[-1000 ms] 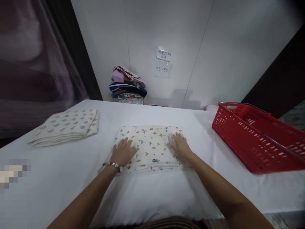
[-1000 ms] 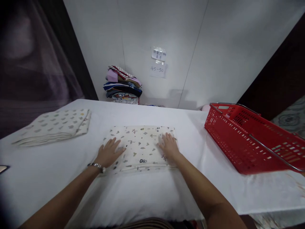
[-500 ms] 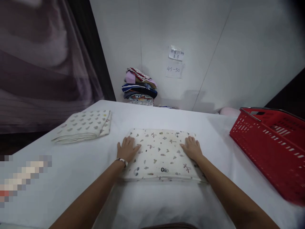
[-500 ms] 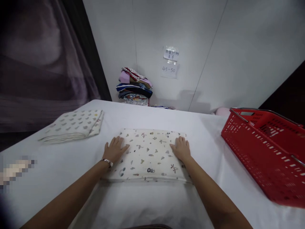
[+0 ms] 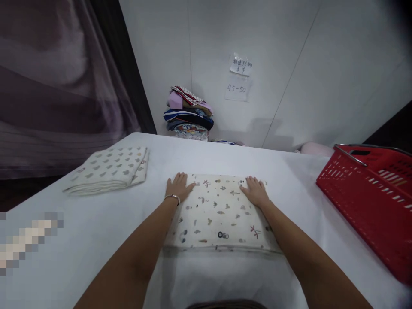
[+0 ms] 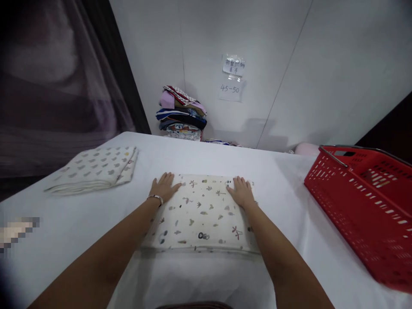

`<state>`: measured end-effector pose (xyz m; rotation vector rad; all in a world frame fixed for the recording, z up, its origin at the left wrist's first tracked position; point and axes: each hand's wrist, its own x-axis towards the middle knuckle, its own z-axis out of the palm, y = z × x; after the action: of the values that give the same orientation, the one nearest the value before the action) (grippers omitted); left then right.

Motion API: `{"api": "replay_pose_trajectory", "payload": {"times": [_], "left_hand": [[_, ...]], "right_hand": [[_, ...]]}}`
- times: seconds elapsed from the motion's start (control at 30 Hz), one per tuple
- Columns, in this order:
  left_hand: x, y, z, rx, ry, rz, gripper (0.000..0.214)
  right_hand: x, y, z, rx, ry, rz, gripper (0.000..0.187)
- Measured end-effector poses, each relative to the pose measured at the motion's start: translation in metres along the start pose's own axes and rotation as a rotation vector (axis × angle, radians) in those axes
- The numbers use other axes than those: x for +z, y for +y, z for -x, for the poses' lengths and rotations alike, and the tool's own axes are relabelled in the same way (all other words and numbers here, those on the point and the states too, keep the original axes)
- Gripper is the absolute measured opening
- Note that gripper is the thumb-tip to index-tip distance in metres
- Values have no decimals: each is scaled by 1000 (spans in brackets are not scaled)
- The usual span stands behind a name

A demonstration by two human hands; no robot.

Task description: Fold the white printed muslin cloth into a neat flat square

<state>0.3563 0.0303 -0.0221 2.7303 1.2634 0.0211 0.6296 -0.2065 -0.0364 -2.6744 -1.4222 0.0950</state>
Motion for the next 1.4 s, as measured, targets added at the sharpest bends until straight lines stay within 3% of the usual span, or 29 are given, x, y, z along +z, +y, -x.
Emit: {"api": "replay_pose_trajectory", "payload": {"times": [0.17, 0.37, 0.5, 0.7, 0.87, 1.03, 1.2, 1.3, 1.4], "left_hand": [[-1, 4, 0, -9, -14, -17, 73], [-1, 4, 0, -14, -13, -48, 73], [2, 3, -1, -16, -9, -75, 74], [3, 4, -1, -25, -12, -98, 76], [4, 1, -2, -20, -10, -63, 76], [5, -1, -4, 7, 5, -44, 77], [2, 0, -2, 9, 10, -38, 74], [1, -1, -2, 18, 26, -38, 72], [-4, 1, -4, 6, 36, -61, 71]], "right_hand": [[-15, -25, -1, 3, -10, -22, 75], [-19, -101, -11, -321, -45, -116, 80], [-7, -122, -19, -381, -151, -129, 84], [-4, -118, -21, -350, -237, -137, 84], [0, -123, -14, -332, -175, -159, 83], [-8, -125, -5, -307, -202, -184, 78], [-19, -102, 58, -309, -217, -198, 76], [-16, -79, 108, -279, -213, -162, 76], [-11, -63, 138, -243, -183, -112, 73]]}}
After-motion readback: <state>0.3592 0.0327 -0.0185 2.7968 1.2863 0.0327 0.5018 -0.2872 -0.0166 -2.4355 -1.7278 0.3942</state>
